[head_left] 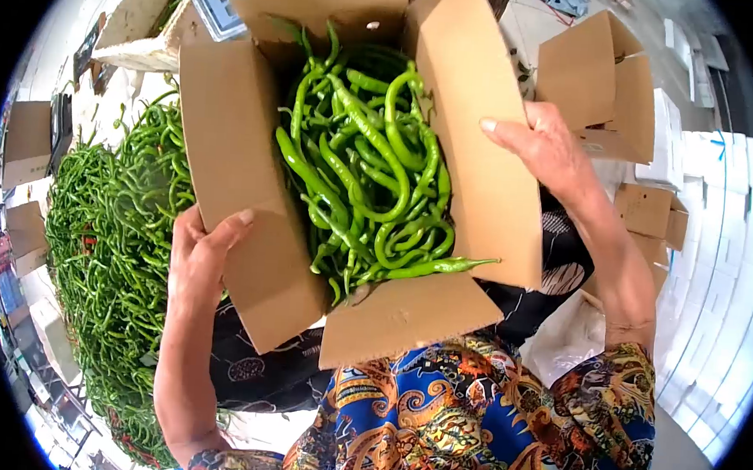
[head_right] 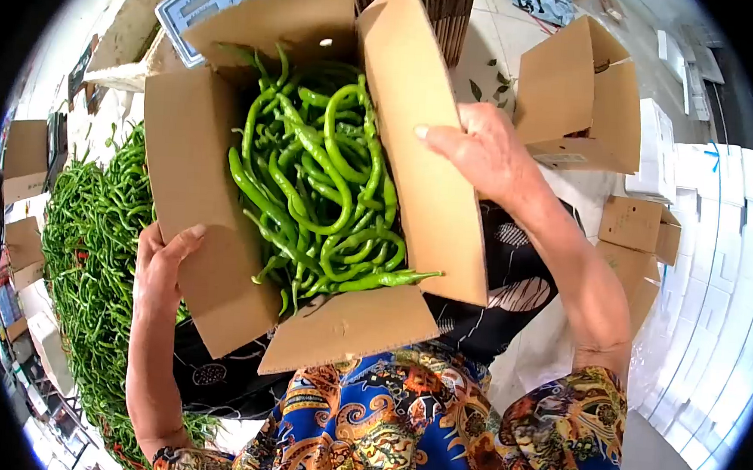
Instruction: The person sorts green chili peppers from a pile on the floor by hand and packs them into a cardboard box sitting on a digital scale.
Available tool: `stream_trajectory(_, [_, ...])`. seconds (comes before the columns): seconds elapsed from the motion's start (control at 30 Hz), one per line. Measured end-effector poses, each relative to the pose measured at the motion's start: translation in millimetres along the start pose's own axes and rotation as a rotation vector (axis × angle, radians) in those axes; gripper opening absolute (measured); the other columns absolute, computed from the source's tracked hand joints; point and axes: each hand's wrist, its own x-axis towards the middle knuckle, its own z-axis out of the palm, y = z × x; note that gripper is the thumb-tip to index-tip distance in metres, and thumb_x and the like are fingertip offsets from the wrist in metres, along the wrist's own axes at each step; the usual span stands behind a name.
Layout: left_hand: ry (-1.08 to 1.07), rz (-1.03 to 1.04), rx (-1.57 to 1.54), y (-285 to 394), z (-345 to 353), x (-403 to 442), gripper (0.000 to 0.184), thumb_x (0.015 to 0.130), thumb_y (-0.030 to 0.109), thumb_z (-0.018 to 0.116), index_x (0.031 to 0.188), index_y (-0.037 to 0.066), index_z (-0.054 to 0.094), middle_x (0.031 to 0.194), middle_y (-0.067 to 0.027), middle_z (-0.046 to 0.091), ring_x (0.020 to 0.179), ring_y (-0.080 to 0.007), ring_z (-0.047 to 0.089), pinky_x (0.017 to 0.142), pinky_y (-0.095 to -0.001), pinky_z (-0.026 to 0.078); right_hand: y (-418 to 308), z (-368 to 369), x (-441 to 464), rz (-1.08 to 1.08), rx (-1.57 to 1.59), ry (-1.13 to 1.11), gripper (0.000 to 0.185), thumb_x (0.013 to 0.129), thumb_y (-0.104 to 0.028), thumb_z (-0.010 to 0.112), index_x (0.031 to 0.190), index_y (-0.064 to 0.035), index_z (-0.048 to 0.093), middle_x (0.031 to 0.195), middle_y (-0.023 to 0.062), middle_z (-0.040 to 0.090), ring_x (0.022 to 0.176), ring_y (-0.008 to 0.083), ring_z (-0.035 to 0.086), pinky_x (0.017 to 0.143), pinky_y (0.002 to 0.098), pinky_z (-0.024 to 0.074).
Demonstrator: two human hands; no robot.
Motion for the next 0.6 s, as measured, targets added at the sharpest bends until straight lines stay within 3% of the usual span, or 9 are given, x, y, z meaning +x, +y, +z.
stream_trajectory(0.03, [-0.059, -0.053, 0.003, -11, -1, 6, 0.024, 0.084, 0.011, 0.065, 0.102, -0.004, 0.067, 0.09, -0.0095, 0.07, 0.075, -0.0146, 0.066, 0.072, -0.0278, 0.052, 0, 2, -3, -0.005, 0.125, 0.002, 0.036, 0.083, -0.031, 0.065, 0.085, 0.0045, 0.066, 0.066, 0.0083, 0.063, 0.058, 0.014, 0.057, 0.058, 0.0331, 0.0466])
stream_trajectory(0.1, [-0.171, -0.113, 0.005, -30, -5, 31, 0.022, 0.083, 0.01, 0.065, 0.101, -0.002, 0.067, 0.089, -0.0084, 0.07, 0.075, -0.0142, 0.066, 0.071, -0.0275, 0.052, 2, 9, 3, -0.115, -0.233, 0.096, 0.037, 0.082, -0.033, 0.064, 0.087, 0.0036, 0.068, 0.07, 0.0104, 0.065, 0.062, 0.0154, 0.061, 0.064, 0.033, 0.0493])
stream_trajectory(0.13, [-0.213, -0.097, 0.01, -24, -11, 33, 0.022, 0.083, 0.01, 0.064, 0.101, -0.003, 0.066, 0.089, -0.0086, 0.07, 0.074, -0.0139, 0.065, 0.069, -0.027, 0.051, 5, 8, 12, -0.13, -0.231, 0.05, 0.036, 0.082, -0.031, 0.064, 0.088, 0.0034, 0.067, 0.071, 0.0103, 0.066, 0.063, 0.0157, 0.061, 0.066, 0.0332, 0.0495])
stream_trajectory(0.27, [-0.091, -0.006, 0.057, -8, -4, 7, 0.021, 0.085, 0.011, 0.063, 0.1, -0.003, 0.066, 0.088, -0.0081, 0.069, 0.073, -0.0132, 0.064, 0.068, -0.027, 0.05, -1, -8, -1, -0.04, -0.162, -0.052, 0.033, 0.082, -0.028, 0.064, 0.094, 0.0026, 0.067, 0.076, 0.0114, 0.068, 0.069, 0.0176, 0.064, 0.069, 0.0347, 0.0506])
stream_trajectory(0.37, [-0.076, -0.067, 0.092, -16, -5, 6, 0.021, 0.084, 0.01, 0.064, 0.1, -0.003, 0.066, 0.088, -0.0073, 0.069, 0.073, -0.0126, 0.064, 0.067, -0.0265, 0.05, 4, -5, -5, 0.056, 0.071, -0.041, 0.033, 0.082, -0.027, 0.064, 0.097, 0.0026, 0.067, 0.078, 0.0124, 0.07, 0.071, 0.018, 0.065, 0.07, 0.0348, 0.0512])
stream_trajectory(0.47, [-0.183, -0.032, 0.13, -32, -10, 23, 0.021, 0.084, 0.01, 0.064, 0.1, -0.004, 0.066, 0.087, -0.0072, 0.069, 0.072, -0.0124, 0.063, 0.066, -0.0276, 0.05, 23, 4, 11, -0.186, -0.257, -0.007, 0.032, 0.083, -0.027, 0.065, 0.095, 0.0032, 0.067, 0.077, 0.0109, 0.07, 0.067, 0.0174, 0.066, 0.065, 0.033, 0.0509])
stream_trajectory(0.6, [-0.147, -0.01, 0.072, -14, -7, 5, 0.019, 0.083, 0.011, 0.065, 0.096, -0.003, 0.067, 0.083, -0.0071, 0.069, 0.071, -0.0125, 0.064, 0.068, -0.0274, 0.051, 15, -5, 1, -0.094, -0.094, 0.011, 0.033, 0.083, -0.027, 0.066, 0.095, 0.0037, 0.066, 0.073, 0.0141, 0.069, 0.064, 0.0179, 0.065, 0.064, 0.0341, 0.0511])
